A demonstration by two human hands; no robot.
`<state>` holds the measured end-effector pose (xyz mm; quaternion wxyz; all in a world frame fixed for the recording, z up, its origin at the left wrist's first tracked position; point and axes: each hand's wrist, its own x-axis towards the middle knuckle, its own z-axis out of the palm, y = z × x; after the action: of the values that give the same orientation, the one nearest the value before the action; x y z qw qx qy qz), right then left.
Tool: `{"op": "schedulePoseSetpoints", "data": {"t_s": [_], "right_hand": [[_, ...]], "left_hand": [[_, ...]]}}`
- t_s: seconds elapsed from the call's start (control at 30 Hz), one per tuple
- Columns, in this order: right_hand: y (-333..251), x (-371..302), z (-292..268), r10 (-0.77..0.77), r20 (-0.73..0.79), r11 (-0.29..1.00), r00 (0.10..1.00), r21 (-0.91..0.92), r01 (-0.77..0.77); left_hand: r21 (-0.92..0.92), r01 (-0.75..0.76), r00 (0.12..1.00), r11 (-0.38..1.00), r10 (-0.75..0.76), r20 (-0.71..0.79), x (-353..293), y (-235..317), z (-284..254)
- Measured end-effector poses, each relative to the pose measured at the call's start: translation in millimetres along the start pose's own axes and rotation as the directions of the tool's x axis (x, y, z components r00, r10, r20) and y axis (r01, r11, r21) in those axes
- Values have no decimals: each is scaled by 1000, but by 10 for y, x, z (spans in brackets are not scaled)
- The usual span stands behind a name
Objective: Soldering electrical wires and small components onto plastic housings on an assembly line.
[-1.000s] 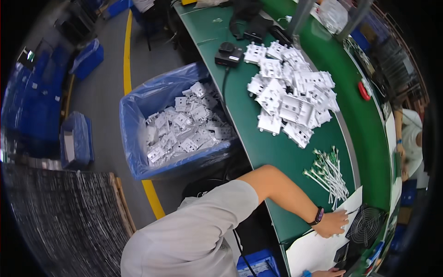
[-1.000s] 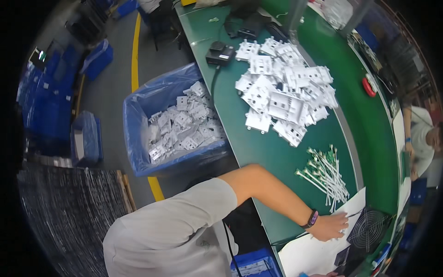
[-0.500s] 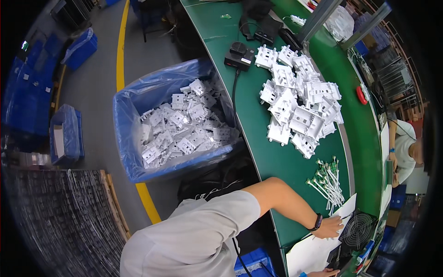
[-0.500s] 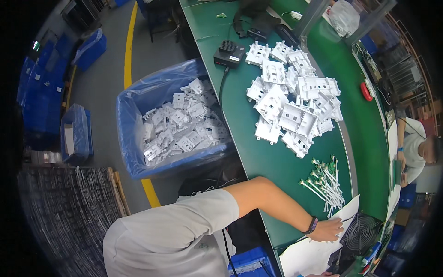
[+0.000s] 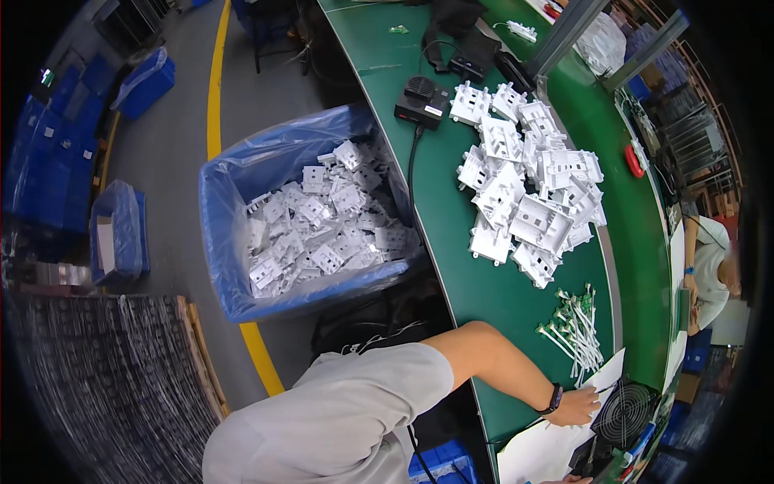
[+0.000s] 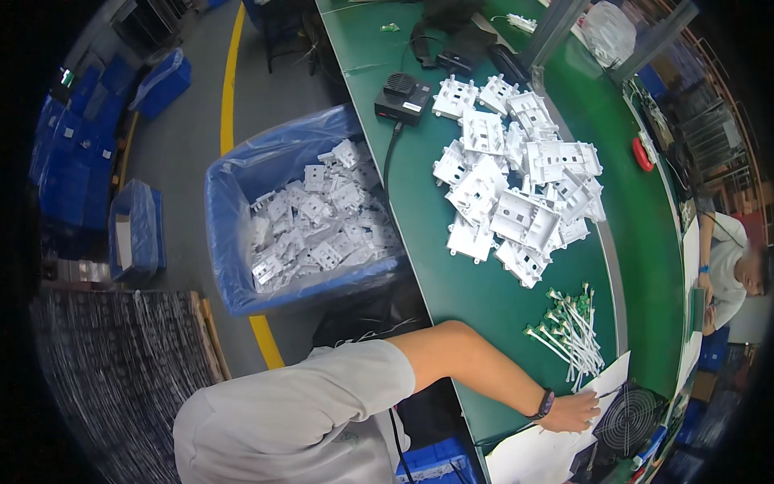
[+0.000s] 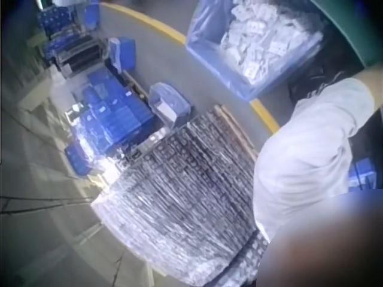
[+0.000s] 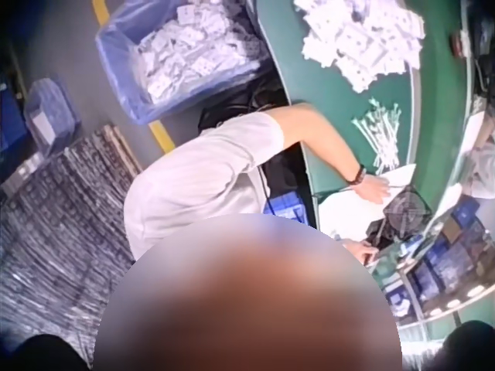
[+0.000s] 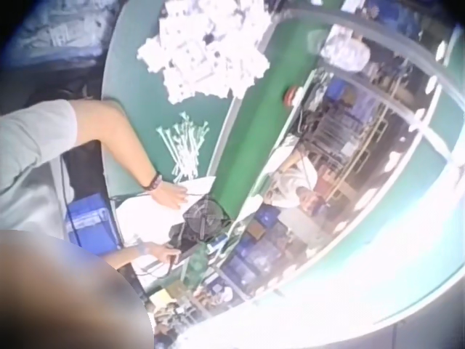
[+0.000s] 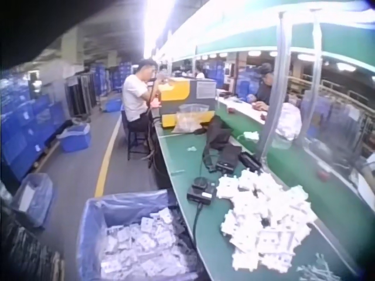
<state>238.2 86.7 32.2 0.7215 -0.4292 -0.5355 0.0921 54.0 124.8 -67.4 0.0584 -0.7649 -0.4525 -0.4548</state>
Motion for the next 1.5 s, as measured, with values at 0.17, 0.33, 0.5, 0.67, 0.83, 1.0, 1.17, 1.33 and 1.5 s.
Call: {"op": "schedulePoseSetpoints", "data": {"t_s": [0.17,0.33,0.5,0.67,0.83,1.0,1.17,1.33,1.5], "right_hand": [[104,6,-17,10,-42,999,999,-29,-12],[346,121,-128,15,-113,999,994,-38,-19],[551,101,-220,62,-182,910,981,-394,-130],[522,-133,-147,191,-160,974,968,-91,-207],[241,-209,-99,317,-140,948,938,56,-312],[192,-268,-37,176,-103,983,979,-32,-180],[184,-283,-67,85,-53,995,995,-57,-88],[171,-249,-54,277,28,960,960,19,-278],[162,-212,-24,406,69,912,911,30,-409]], "left_hand": [[29,20,998,999,-22,67,-17,22,-93],[11,43,999,999,-42,-6,-41,18,-186],[-253,56,997,966,-66,-30,-81,-52,-325],[-181,16,994,983,4,109,-40,-61,-510],[-140,11,976,990,19,217,67,6,-709],[-89,-11,963,996,34,268,72,4,-743],[-76,-37,946,996,59,318,54,-20,-725],[-105,-28,955,994,57,292,76,-12,-733],[-135,-21,955,991,60,291,104,-2,-764]]}}
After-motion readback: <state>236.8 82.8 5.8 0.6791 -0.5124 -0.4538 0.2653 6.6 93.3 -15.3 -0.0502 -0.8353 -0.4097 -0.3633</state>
